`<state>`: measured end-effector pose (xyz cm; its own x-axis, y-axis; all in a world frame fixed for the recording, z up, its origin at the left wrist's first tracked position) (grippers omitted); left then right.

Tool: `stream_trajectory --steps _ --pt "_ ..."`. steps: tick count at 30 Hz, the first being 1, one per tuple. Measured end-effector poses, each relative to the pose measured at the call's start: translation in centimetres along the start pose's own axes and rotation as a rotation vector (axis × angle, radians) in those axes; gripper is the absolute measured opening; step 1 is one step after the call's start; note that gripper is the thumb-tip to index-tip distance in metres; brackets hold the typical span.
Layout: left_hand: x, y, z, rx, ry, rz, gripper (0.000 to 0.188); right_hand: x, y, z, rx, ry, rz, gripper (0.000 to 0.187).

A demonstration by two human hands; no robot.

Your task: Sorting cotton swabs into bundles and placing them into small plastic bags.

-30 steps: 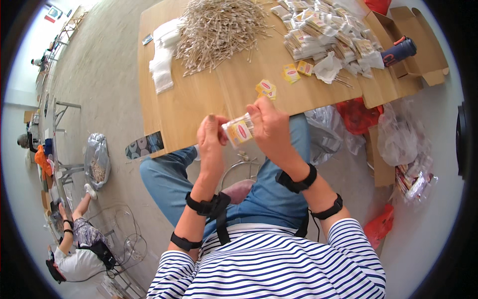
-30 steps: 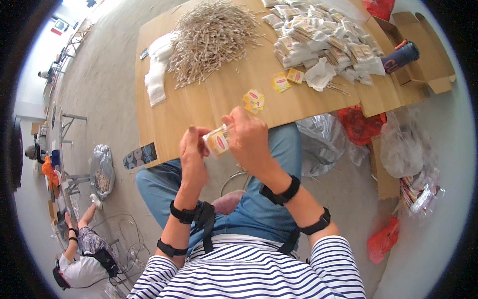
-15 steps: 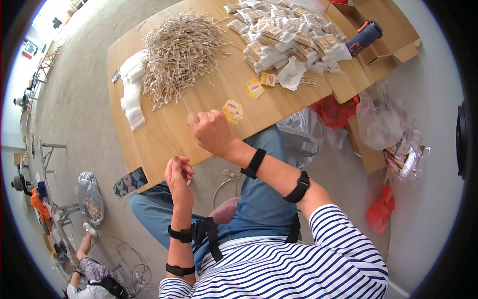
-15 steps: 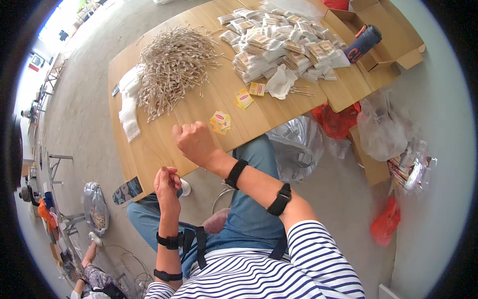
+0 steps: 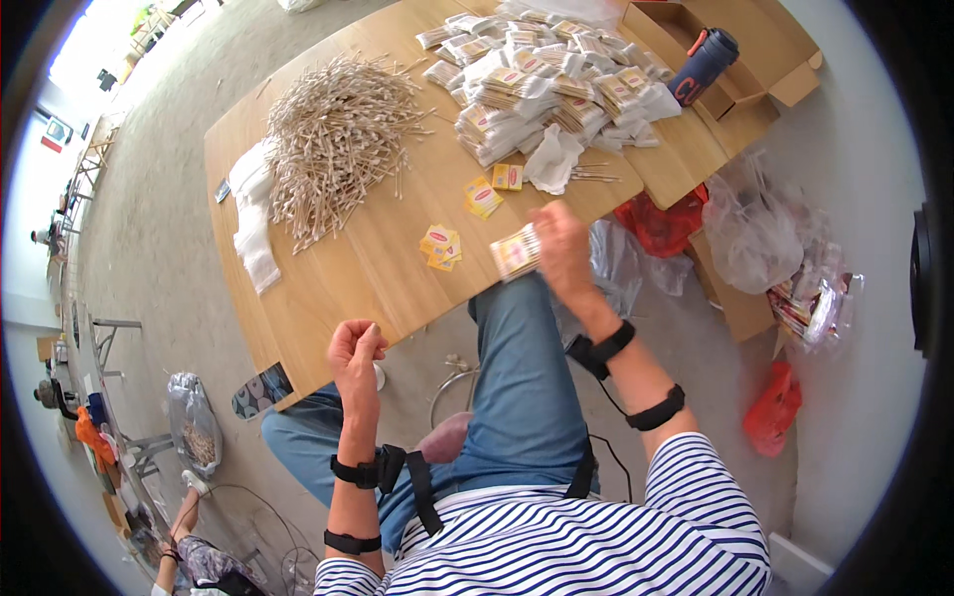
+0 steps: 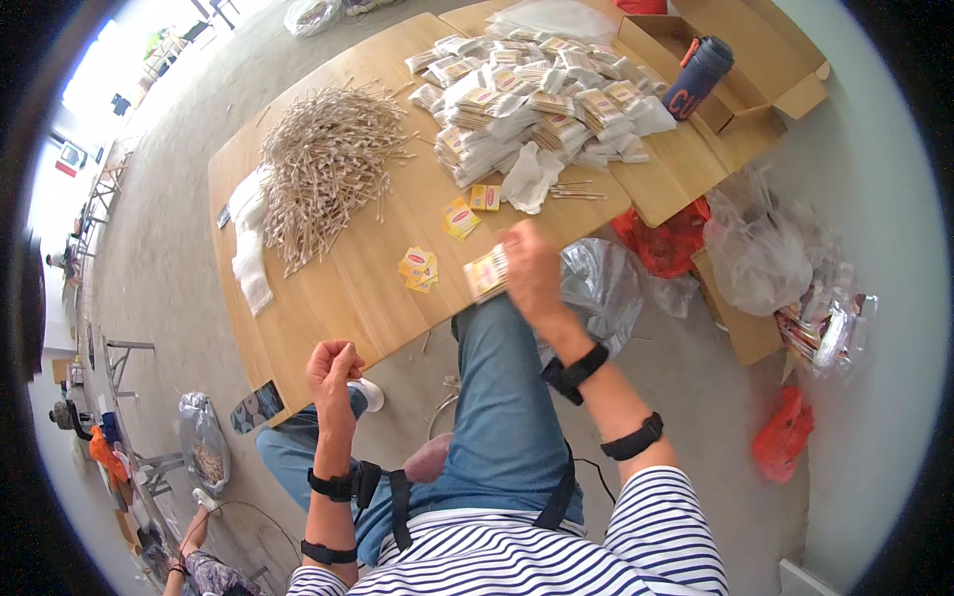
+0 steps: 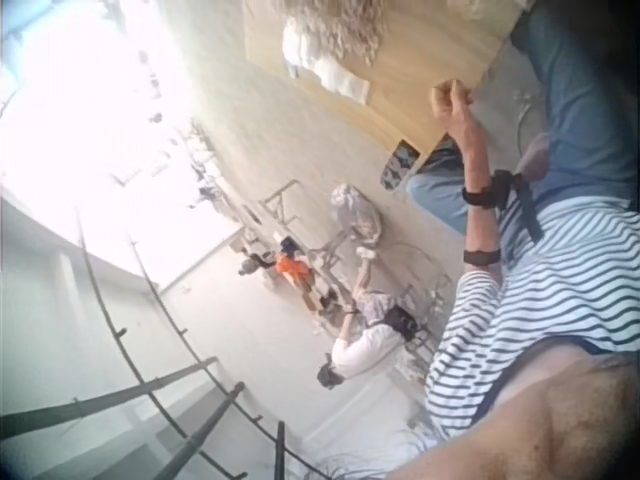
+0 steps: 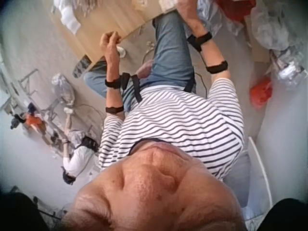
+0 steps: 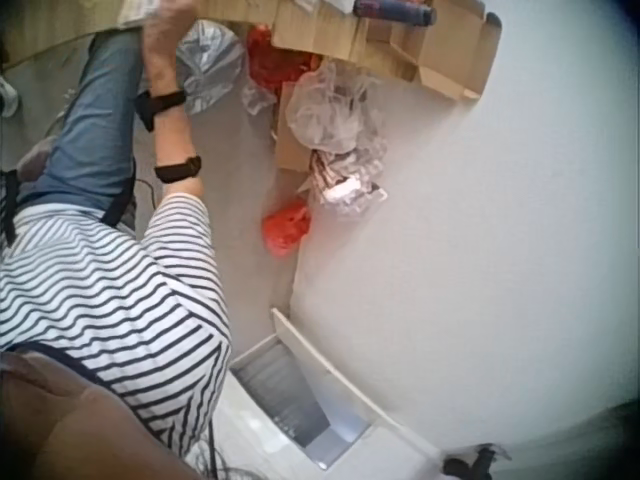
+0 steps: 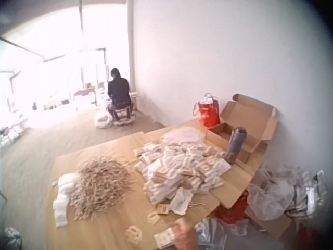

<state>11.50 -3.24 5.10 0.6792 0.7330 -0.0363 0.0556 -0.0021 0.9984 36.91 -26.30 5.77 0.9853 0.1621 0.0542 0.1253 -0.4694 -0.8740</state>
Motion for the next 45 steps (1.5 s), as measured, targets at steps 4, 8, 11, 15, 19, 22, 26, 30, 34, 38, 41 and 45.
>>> stream_trajectory --steps 4,8,11,15,19,22,26,30,34,38,41,45 --pt "-0.5 -0.3 2.6 0.006 -0.106 -0.040 0.009 4.6 5.2 -4.7 -0.094 0.216 0.057 0.022" --pt "-0.5 -0.3 4.5 -0.021 -0.178 -0.019 0.009 8.2 6.2 -5.0 -0.303 0.295 0.079 0.018" --pt "-0.5 0.5 4.4 -0.006 -0.170 -0.016 0.009 7.5 2.4 -4.2 -0.613 0.361 -0.197 0.025" --pt "-0.5 0.2 3.7 0.005 -0.173 -0.009 0.008 8.0 -0.3 -3.5 -0.667 0.296 -0.344 0.041" --pt "-0.7 0.0 4.0 0.013 -0.174 -0.042 0.008 7.7 -2.3 -2.3 -0.701 0.411 -0.641 0.038" --pt "-0.8 0.5 4.4 -0.002 -0.176 -0.045 0.009 8.0 -2.3 -2.3 -0.612 0.329 -0.602 0.029" --pt "-0.7 1.9 4.4 0.044 -0.215 0.018 0.015 6.3 -5.1 -3.5 -0.267 0.266 -0.579 0.020" --pt "-1.4 6.6 7.6 -0.031 -0.175 0.165 0.021 1.7 -7.6 -3.0 0.044 -0.038 -0.230 0.016" --pt "-1.5 11.0 9.4 -0.009 -0.205 0.346 0.023 -5.3 -10.4 -1.5 0.502 -0.648 0.185 0.016" --pt "-2.2 11.4 9.2 -0.487 -0.293 -0.032 0.018 -8.7 -12.8 -2.4 0.598 -0.875 0.077 0.014" --pt "-4.1 13.9 9.8 -0.668 -0.314 -0.133 0.016 -9.0 -15.8 -4.4 0.587 -0.803 -0.200 0.014" --pt "-5.6 16.9 9.4 -0.858 -0.396 -0.068 0.021 -10.6 -20.8 -7.8 0.461 -0.682 -0.094 0.010"
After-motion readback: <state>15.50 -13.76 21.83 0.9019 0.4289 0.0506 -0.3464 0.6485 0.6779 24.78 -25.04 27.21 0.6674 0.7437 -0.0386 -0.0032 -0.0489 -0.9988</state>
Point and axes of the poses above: each hand's wrist, its own x-axis towards the middle knuckle, its own z-axis out of the palm, y = z × x, the point moved 6 cm from there along x, towards the middle knuckle, and after that the axes turned 12 degrees about z, right-handed, at the moved point
